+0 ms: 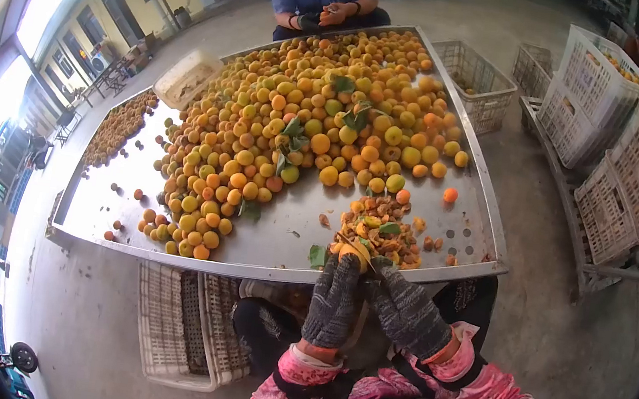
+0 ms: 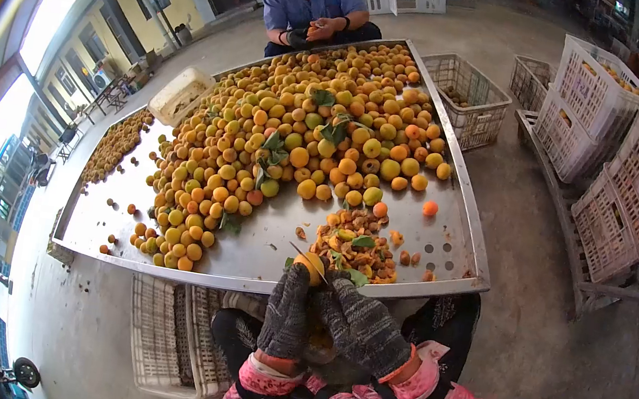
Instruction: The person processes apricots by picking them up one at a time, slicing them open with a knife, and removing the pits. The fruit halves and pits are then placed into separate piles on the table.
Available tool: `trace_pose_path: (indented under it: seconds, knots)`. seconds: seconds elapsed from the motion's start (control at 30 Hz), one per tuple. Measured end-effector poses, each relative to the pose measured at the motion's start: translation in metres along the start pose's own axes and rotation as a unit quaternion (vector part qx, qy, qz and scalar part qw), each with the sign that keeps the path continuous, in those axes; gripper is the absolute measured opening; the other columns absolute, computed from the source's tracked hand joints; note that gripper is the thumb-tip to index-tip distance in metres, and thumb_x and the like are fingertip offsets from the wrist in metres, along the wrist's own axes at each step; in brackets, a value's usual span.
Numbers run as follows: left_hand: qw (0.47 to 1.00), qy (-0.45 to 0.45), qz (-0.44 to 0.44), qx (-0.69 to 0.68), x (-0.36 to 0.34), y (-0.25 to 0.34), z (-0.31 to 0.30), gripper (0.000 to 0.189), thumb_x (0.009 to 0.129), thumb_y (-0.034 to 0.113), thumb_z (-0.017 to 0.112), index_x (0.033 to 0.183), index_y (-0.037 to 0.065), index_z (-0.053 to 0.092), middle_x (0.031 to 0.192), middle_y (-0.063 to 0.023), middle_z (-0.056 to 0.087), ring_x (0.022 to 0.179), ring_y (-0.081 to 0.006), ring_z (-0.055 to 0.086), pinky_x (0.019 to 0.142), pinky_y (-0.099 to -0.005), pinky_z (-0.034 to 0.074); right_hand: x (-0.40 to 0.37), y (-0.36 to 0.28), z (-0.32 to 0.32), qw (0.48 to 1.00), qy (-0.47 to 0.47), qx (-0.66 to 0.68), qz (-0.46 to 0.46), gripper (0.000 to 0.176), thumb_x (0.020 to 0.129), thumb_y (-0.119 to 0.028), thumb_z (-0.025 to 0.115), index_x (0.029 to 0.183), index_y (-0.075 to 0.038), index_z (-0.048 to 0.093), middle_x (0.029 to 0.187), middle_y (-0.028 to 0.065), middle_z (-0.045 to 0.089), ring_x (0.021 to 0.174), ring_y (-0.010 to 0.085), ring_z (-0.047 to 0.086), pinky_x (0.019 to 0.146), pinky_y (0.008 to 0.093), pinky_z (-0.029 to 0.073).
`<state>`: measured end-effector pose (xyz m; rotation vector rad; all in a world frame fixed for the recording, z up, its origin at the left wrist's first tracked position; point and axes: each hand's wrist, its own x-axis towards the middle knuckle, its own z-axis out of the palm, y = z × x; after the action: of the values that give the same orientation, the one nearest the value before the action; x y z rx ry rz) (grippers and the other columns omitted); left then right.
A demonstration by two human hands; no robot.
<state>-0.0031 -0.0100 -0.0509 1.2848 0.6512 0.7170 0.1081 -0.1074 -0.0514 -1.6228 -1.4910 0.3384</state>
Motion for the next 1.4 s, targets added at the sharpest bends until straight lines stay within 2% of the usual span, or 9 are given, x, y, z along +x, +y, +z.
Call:
trace_pose_path:
  seconds: [0.33,0.5,0.57,0.7,0.77,0.97,1.1,1.3,1.4]
  knots:
    - [0.997,-0.003,-0.073,-0.028,-0.004,0.045,0.000,0.037,0.087,0.013,0.054,0.118,-0.005,0.045,0.100,-0.0120,0.059,0.095,-0.0178,0.055,0.084,-0.0311,0.044,0.005,-0.011,-0.015,0.999,-0.033,-0.005,0.031,0.037,0.084,-0.008,0.054,0.119,0.003,0.048,0.113,0.0219,0.053,0.103,0.0335,0.054,0.089,0.0386,0.043]
    - [0.991,-0.072,0.030,-0.113,-0.010,0.049,0.001,0.040,0.086,0.019,0.057,0.117,-0.004,0.046,0.099,-0.0115,0.059,0.092,-0.0194,0.056,0.083,-0.0301,0.045,0.006,-0.019,-0.040,0.983,-0.063,0.174,-0.017,0.040,0.079,-0.007,0.056,0.118,0.001,0.050,0.116,0.0232,0.052,0.104,0.0374,0.054,0.091,0.0415,0.043]
    - [0.985,-0.110,0.043,-0.128,-0.008,0.049,-0.003,0.040,0.085,0.017,0.058,0.117,-0.004,0.045,0.100,-0.0123,0.058,0.092,-0.0207,0.056,0.085,-0.0316,0.045,0.009,-0.036,-0.059,0.874,-0.158,0.390,0.242,0.044,0.076,-0.006,0.057,0.119,0.001,0.050,0.121,0.0231,0.049,0.105,0.0387,0.053,0.094,0.0421,0.041]
    - [0.989,-0.090,0.015,-0.121,-0.009,0.042,0.000,0.036,0.087,0.013,0.056,0.117,-0.002,0.045,0.102,-0.0095,0.057,0.093,-0.0167,0.056,0.084,-0.0290,0.045,0.012,-0.037,-0.056,0.872,-0.160,0.380,0.264,0.042,0.077,-0.007,0.057,0.118,0.001,0.050,0.120,0.0220,0.050,0.104,0.0376,0.054,0.092,0.0409,0.042]
    - [0.992,-0.037,-0.011,-0.119,-0.015,0.040,0.009,0.035,0.087,0.017,0.056,0.116,-0.002,0.047,0.100,-0.0094,0.058,0.091,-0.0182,0.056,0.084,-0.0303,0.045,0.007,-0.032,-0.037,0.984,-0.082,0.149,0.061,0.043,0.077,-0.007,0.057,0.118,0.000,0.050,0.119,0.0205,0.050,0.106,0.0363,0.053,0.091,0.0412,0.043]
    - [0.992,0.015,-0.039,-0.120,-0.019,0.039,0.019,0.035,0.088,0.019,0.057,0.115,-0.001,0.049,0.099,-0.0044,0.058,0.088,-0.0111,0.055,0.075,-0.0249,0.046,-0.002,-0.003,-0.020,0.973,-0.031,0.032,-0.225,0.043,0.074,-0.008,0.059,0.115,0.000,0.052,0.110,0.0209,0.055,0.098,0.0367,0.055,0.086,0.0424,0.045]
    - [0.995,-0.008,-0.040,-0.095,-0.013,0.034,0.014,0.024,0.088,0.017,0.056,0.105,0.001,0.053,0.087,-0.0022,0.057,0.076,-0.0086,0.053,0.065,-0.0224,0.044,-0.006,-0.010,-0.021,0.972,-0.015,-0.010,-0.235,0.043,0.073,-0.007,0.059,0.114,0.000,0.053,0.106,0.0204,0.056,0.094,0.0368,0.057,0.083,0.0425,0.047]
    - [0.985,0.062,-0.072,-0.144,-0.005,0.010,-0.009,0.026,0.090,0.026,0.053,0.099,0.002,0.056,0.087,-0.0028,0.058,0.074,-0.0088,0.053,0.064,-0.0227,0.044,-0.007,-0.036,-0.028,0.983,-0.059,0.100,0.144,0.040,0.073,0.001,0.061,0.113,-0.001,0.054,0.105,0.0129,0.059,0.095,0.0271,0.059,0.088,0.0360,0.045]
    - [0.976,0.000,-0.143,-0.166,-0.013,0.020,-0.017,0.029,0.090,0.028,0.052,0.099,0.002,0.057,0.088,-0.0041,0.059,0.078,-0.0104,0.054,0.067,-0.0248,0.045,0.006,-0.041,-0.036,0.855,0.034,0.474,0.206,0.043,0.076,-0.008,0.068,0.115,-0.003,0.051,0.100,0.0039,0.059,0.091,0.0117,0.057,0.079,0.0249,0.047]
